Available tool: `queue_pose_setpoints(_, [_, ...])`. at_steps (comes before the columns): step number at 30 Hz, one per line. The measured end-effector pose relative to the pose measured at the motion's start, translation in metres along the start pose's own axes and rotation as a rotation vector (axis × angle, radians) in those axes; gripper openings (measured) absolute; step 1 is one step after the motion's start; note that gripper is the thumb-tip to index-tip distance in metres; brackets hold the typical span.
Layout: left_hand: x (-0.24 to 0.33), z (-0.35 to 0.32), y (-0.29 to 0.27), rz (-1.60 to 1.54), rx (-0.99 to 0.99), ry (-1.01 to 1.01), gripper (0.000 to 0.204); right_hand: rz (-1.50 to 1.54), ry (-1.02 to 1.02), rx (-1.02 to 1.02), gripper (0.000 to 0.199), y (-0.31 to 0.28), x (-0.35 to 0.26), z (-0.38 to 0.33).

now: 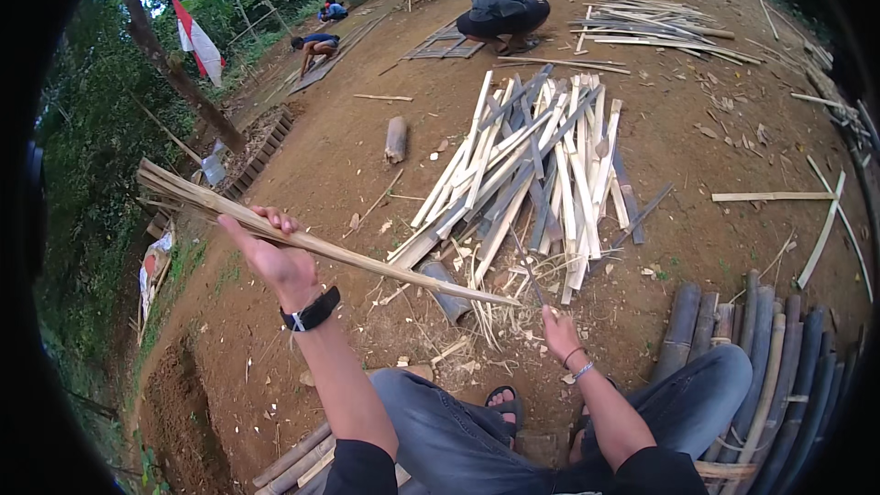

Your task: The person uses a machete to shave and smooth long strips of bamboo, repeatedly running the blade along the edges and surface of the wood while holding it by hand over a pile of shavings.

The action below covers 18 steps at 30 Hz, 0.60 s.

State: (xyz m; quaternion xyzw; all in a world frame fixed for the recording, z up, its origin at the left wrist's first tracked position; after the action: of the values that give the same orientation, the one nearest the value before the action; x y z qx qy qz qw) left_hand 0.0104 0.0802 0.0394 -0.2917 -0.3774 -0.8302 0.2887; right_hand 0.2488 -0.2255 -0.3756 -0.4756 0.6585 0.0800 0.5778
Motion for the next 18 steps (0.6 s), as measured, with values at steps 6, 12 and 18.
queue_pose_setpoints(6, [-0.015,0.012,0.038,-0.113,-0.114,-0.067,0.054,0.121,-0.078,0.032,0.054,-0.119,-0.055,-0.049])
queue_pose_setpoints(12, [-0.100,-0.004,0.100,-0.234,-0.348,-0.319,0.064,0.017,-0.297,0.190,0.045,-0.129,-0.131,-0.049])
queue_pose_setpoints(18, [-0.121,-0.014,0.173,-0.258,-0.503,-0.372,0.063,0.110,-0.474,0.150,0.063,-0.107,-0.186,-0.022])
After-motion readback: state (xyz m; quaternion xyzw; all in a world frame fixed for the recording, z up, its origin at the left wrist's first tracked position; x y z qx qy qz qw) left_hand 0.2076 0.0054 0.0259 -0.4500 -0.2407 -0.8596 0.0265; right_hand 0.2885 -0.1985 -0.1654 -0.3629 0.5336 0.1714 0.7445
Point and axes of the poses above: each hand's wrist, its own z-axis towards the middle knuckle, its own y-axis out of the palm, x = y × z, the point moved 9 cm from there along z, towards the middle knuckle, and after that the axes turned 12 degrees about -x, right-handed, at the moved point
